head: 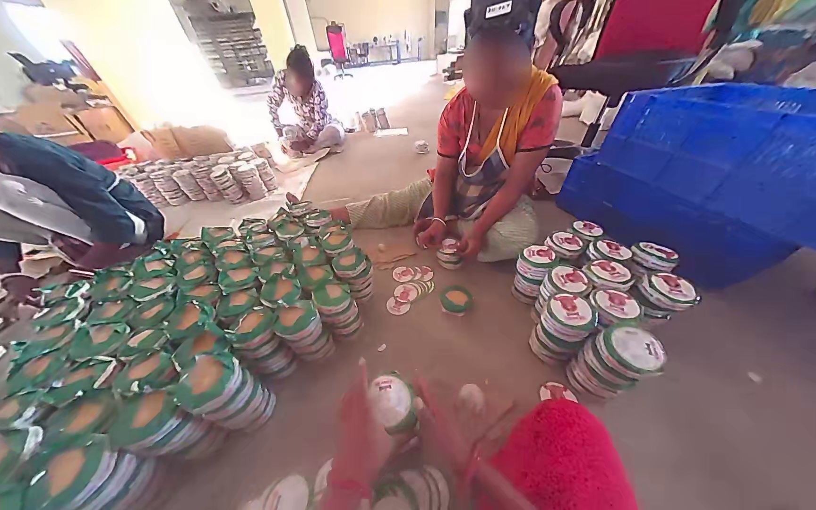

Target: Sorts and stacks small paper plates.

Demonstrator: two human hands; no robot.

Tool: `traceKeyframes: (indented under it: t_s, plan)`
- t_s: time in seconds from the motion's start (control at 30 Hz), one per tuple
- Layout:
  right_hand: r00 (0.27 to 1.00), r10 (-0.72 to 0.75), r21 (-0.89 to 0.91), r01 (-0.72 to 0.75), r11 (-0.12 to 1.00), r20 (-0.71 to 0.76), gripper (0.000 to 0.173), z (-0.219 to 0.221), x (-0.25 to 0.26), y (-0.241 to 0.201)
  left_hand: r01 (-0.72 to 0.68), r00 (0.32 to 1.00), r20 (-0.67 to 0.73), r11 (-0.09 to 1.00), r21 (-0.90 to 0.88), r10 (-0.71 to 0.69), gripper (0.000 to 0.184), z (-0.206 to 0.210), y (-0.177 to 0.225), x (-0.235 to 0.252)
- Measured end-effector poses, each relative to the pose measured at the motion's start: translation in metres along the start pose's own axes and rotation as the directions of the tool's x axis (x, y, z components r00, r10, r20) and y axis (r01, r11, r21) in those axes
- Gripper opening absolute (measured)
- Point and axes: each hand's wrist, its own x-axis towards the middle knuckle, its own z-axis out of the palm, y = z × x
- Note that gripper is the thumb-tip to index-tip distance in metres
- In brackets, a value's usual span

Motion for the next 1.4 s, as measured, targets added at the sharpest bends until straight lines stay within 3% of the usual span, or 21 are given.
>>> traceKeyframes:
  t_s: [0.07, 0.17, 0.23, 0.33, 0.4, 0.47, 0.53, 0.6, 0.63, 0.7, 0.77, 0.8, 0.83, 0.87, 0.9, 0.97, 1.03, 1.3, 1.37, 1.4]
  plan:
    - [0.999, 0.03, 0.069, -0.029, 0.997, -0.021, 0.067, -0.003, 0.002, -0.004, 0.018, 0.999, -0.025, 0.992, -0.126, -0.021, 0.153, 0.001, -0.001, 0.002]
    - [0.983, 0.107, 0.368, -0.045, 0.929, -0.15, 0.064, -0.004, 0.005, -0.005, -0.052, 0.99, -0.136, 0.978, -0.204, 0.024, 0.149, 0.001, 0.008, -0.002]
    - [0.979, 0.172, 0.603, -0.07, 0.794, -0.112, 0.062, -0.006, 0.001, -0.018, -0.148, 0.972, -0.203, 0.977, -0.156, 0.115, 0.148, 0.003, 0.023, -0.003]
    - [0.991, 0.126, 0.825, -0.115, 0.553, 0.053, 0.087, -0.018, 0.004, -0.035, -0.306, 0.934, -0.204, 0.951, -0.04, 0.292, 0.148, 0.015, 0.04, 0.001]
    - [0.992, 0.065, 0.895, -0.122, 0.43, 0.104, 0.082, -0.026, 0.014, -0.034, -0.292, 0.945, -0.168, 0.955, -0.047, 0.281, 0.149, 0.027, 0.042, 0.006]
    - [0.989, 0.093, 0.919, -0.138, 0.37, 0.111, 0.074, -0.031, 0.022, -0.034, -0.255, 0.962, -0.117, 0.965, -0.068, 0.246, 0.153, 0.03, 0.044, 0.015]
    - [0.983, 0.147, 0.927, -0.156, 0.341, 0.112, 0.069, -0.031, 0.026, -0.037, -0.216, 0.974, -0.08, 0.974, -0.065, 0.211, 0.157, 0.029, 0.048, 0.021]
    - [0.975, 0.209, 0.913, -0.154, 0.379, 0.078, 0.068, -0.034, 0.037, -0.047, -0.216, 0.968, -0.149, 0.974, -0.073, 0.204, 0.151, 0.019, 0.044, 0.029]
    - [0.972, 0.233, 0.886, -0.128, 0.446, 0.023, 0.064, -0.038, 0.047, -0.054, -0.236, 0.952, -0.222, 0.967, -0.09, 0.212, 0.143, 0.01, 0.037, 0.032]
    - [0.974, 0.189, 0.719, -0.041, 0.694, -0.126, 0.056, -0.054, 0.077, -0.058, -0.275, 0.91, -0.358, 0.95, -0.149, 0.208, 0.125, -0.017, 0.019, 0.032]
    - [0.957, 0.065, 0.266, 0.012, 0.964, -0.281, 0.048, -0.068, 0.111, -0.059, -0.288, 0.868, -0.461, 0.942, -0.173, 0.181, 0.113, -0.045, -0.002, 0.031]
    - [0.957, -0.068, -0.084, 0.045, 0.995, -0.284, 0.048, -0.074, 0.129, -0.051, -0.29, 0.845, -0.507, 0.943, -0.163, 0.172, 0.109, -0.057, -0.012, 0.03]
    - [0.961, -0.166, -0.448, 0.052, 0.892, -0.219, 0.054, -0.078, 0.145, -0.037, -0.284, 0.819, -0.549, 0.949, -0.135, 0.167, 0.105, -0.066, -0.021, 0.03]
    - [0.975, -0.188, -0.723, 0.046, 0.689, -0.117, 0.059, -0.078, 0.157, -0.018, -0.274, 0.796, -0.583, 0.955, -0.113, 0.159, 0.103, -0.072, -0.03, 0.031]
    - [0.994, -0.111, -0.872, 0.035, 0.488, -0.023, 0.065, -0.075, 0.165, 0.006, -0.269, 0.78, -0.609, 0.957, -0.112, 0.147, 0.101, -0.076, -0.036, 0.032]
    - [0.987, 0.153, -0.957, 0.001, 0.291, 0.048, 0.071, -0.064, 0.169, 0.054, -0.238, 0.767, -0.633, 0.963, -0.128, 0.105, 0.101, -0.076, -0.045, 0.031]
    - [0.964, 0.262, -0.971, -0.034, 0.239, 0.031, 0.073, -0.055, 0.171, 0.069, -0.181, 0.78, -0.623, 0.974, -0.137, 0.057, 0.101, -0.075, -0.049, 0.031]
    - [0.967, 0.249, -0.965, -0.02, 0.261, 0.047, 0.078, -0.056, 0.17, 0.068, -0.134, 0.797, -0.604, 0.975, -0.175, 0.001, 0.092, -0.072, -0.036, 0.022]
    - [0.965, 0.261, -0.929, -0.121, 0.349, -0.028, 0.071, -0.057, 0.171, 0.058, -0.107, 0.804, -0.593, 0.969, -0.224, -0.048, 0.093, -0.079, -0.035, 0.014]
    - [0.965, 0.24, -0.854, -0.21, 0.476, -0.103, 0.066, -0.062, 0.17, 0.049, -0.094, 0.802, -0.59, 0.955, -0.281, -0.094, 0.093, -0.083, -0.035, 0.01]
